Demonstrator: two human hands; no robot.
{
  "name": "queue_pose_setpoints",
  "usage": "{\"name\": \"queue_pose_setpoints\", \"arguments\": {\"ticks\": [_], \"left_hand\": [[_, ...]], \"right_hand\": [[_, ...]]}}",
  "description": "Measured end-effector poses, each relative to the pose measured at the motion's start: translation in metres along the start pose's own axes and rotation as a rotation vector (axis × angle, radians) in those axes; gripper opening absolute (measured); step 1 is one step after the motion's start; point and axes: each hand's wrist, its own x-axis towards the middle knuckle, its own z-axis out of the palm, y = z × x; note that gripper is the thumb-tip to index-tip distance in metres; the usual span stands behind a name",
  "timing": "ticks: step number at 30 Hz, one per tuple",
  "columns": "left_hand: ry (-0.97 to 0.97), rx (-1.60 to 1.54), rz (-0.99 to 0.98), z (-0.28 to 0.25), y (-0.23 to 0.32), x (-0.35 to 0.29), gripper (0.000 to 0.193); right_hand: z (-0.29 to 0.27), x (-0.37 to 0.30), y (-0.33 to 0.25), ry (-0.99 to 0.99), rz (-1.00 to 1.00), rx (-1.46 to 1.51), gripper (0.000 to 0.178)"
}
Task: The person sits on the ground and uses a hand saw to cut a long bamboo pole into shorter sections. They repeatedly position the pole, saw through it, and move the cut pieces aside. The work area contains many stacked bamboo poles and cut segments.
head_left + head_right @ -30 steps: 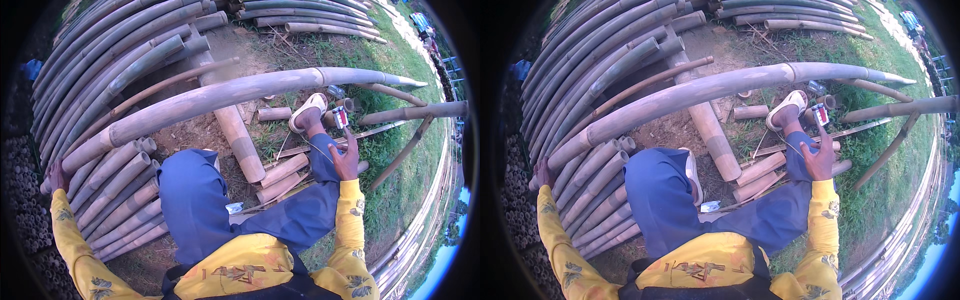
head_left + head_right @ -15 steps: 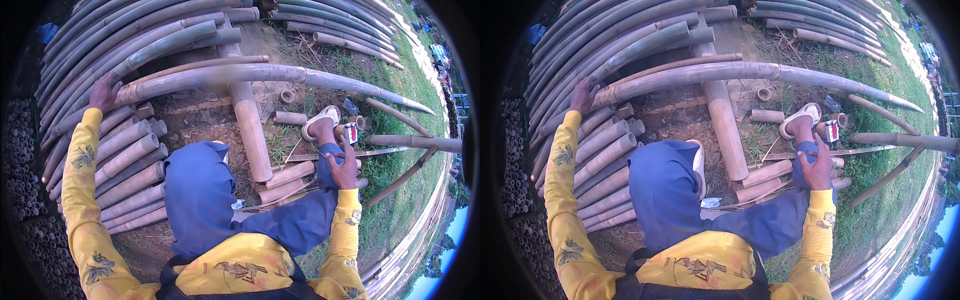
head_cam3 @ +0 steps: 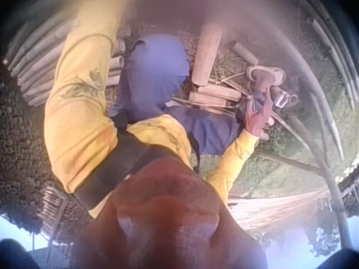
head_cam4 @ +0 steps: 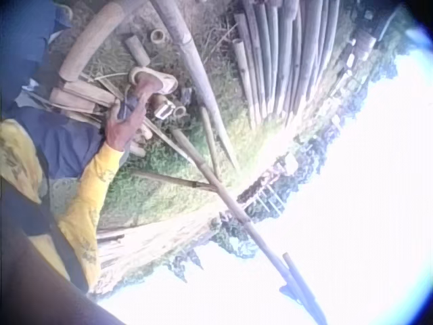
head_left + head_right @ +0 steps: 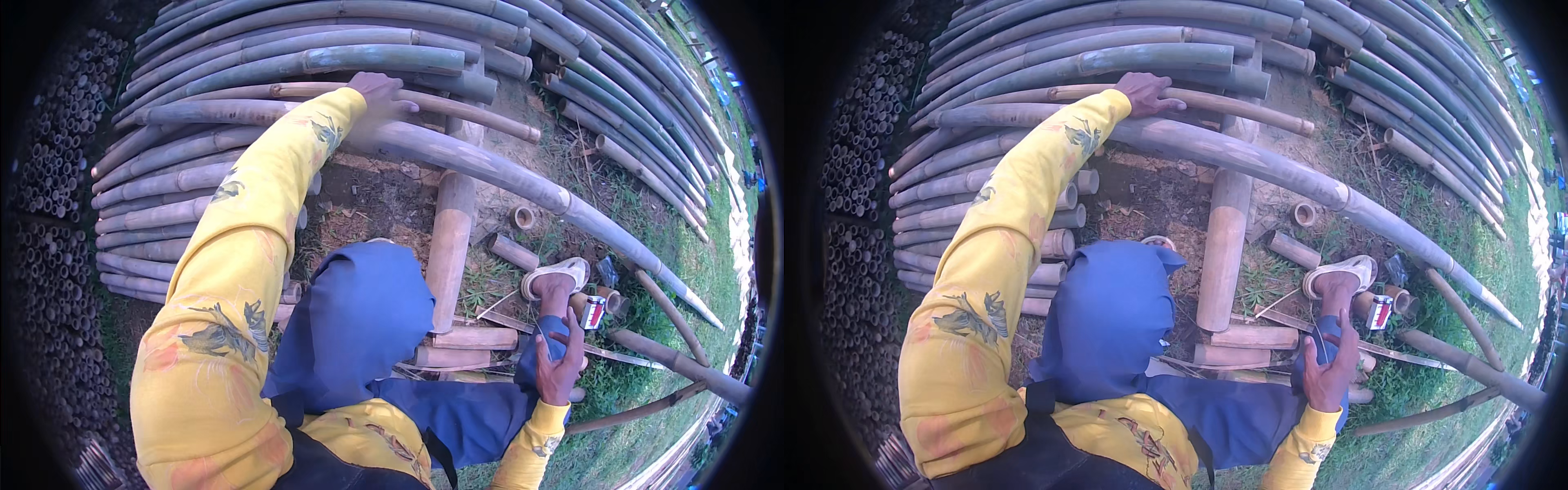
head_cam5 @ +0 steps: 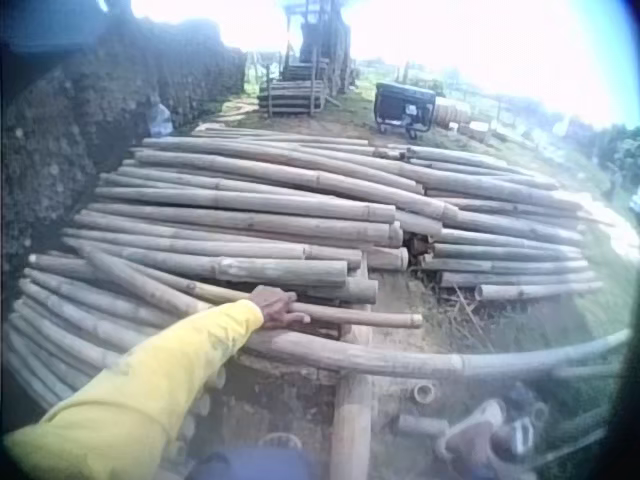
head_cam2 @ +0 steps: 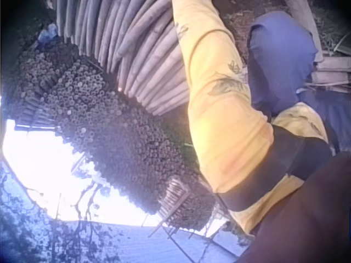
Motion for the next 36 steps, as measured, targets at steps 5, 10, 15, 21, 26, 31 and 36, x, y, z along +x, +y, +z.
{"name": "queue_pose_setpoints", "arguments": {"ticks": [5,10,15,21,26,31,36], "left_hand": [[0.119,0.179,0.178,-0.042,-0.001,-0.032,0.053],[0.006,0.046,0.29,-0.091,0.062,-0.079,0.032],[0.055,0.032,0.409,-0.091,0.11,-0.113,0.043],[0.363,0.095,0.429,-0.053,0.013,-0.18,0.088],[0.331,0.175,0.197,-0.028,-0.083,-0.219,0.067],[0.201,0.153,0.066,-0.02,-0.071,-0.213,0.048],[0.247,0.101,0.132,-0.023,-0.018,-0.188,0.051]], "right_hand": [[0.009,0.058,-0.063,-0.012,-0.467,-0.197,0.068],[0.062,0.157,-0.163,0.135,-0.836,-0.537,0.081],[0.081,0.186,-0.17,-0.179,-0.7,-0.494,0.059],[0.016,0.15,-0.059,-0.256,-0.662,-0.349,0.038],[-0.031,0.115,0.006,-0.312,-0.599,-0.397,0.041],[-0.065,0.121,0.041,-0.24,-0.633,-0.487,0.051],[-0.073,0.139,0.016,-0.12,-0.634,-0.605,0.075]]}}
